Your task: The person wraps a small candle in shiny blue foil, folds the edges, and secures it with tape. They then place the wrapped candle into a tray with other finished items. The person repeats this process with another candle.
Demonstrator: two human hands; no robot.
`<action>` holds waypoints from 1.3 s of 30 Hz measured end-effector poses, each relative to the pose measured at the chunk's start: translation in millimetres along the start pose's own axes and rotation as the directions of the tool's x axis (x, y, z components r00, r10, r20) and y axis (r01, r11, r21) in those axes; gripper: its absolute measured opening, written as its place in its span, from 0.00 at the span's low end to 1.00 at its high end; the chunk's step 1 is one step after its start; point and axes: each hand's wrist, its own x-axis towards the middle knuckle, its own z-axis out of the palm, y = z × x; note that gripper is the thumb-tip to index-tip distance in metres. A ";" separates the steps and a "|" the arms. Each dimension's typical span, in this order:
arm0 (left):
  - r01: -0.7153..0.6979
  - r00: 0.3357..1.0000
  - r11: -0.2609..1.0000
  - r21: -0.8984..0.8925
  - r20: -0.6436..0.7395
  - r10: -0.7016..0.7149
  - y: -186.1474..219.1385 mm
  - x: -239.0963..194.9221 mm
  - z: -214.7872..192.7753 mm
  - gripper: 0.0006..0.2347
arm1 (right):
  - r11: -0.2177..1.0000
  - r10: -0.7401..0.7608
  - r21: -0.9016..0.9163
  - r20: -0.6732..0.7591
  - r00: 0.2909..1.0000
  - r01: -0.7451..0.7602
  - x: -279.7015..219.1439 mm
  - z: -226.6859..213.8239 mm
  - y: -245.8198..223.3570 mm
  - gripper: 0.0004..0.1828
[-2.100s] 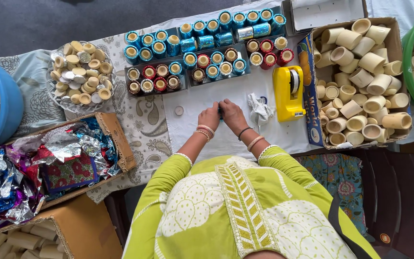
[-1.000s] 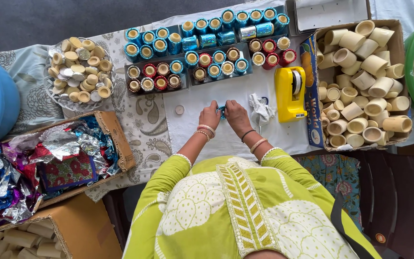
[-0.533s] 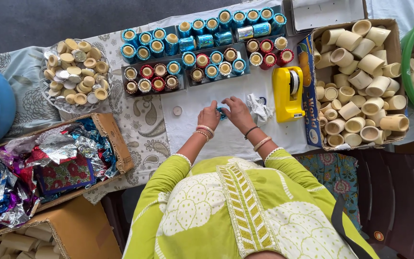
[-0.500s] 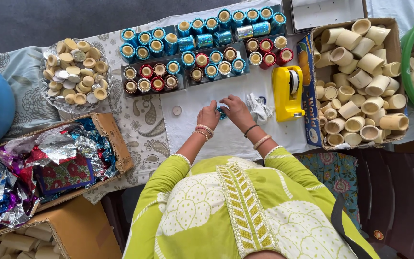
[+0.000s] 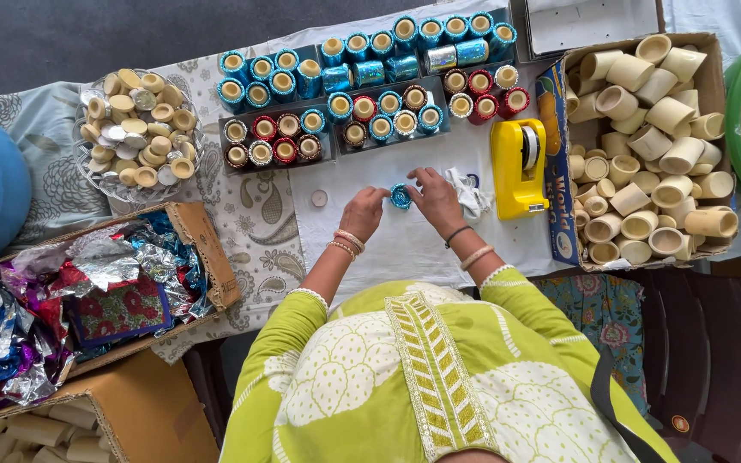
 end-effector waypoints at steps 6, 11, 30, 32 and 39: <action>-0.271 0.958 0.953 0.134 0.129 0.255 -14.2 9.0 2.0 0.14 | 0.945 -0.245 -0.203 0.076 0.967 0.255 -21.0 3.8 12.0 0.11; -0.349 0.916 0.911 0.221 0.284 0.282 -25.6 14.2 9.1 0.10 | 0.908 -0.300 -0.272 0.113 0.947 0.320 -27.3 9.8 19.5 0.14; -0.449 0.864 0.831 0.327 0.396 0.311 -15.8 30.4 18.6 0.08 | 0.989 -0.141 -0.037 0.010 0.990 0.141 -33.5 1.2 21.0 0.17; -0.405 0.890 0.874 0.268 0.335 0.309 -18.0 27.0 17.4 0.10 | 0.987 -0.156 -0.021 -0.001 0.988 0.156 -35.1 1.4 20.5 0.18; -0.374 0.916 0.912 0.169 0.222 0.334 -10.1 27.2 4.8 0.16 | 0.989 -0.133 -0.060 0.051 0.990 0.136 -32.5 -1.7 4.9 0.25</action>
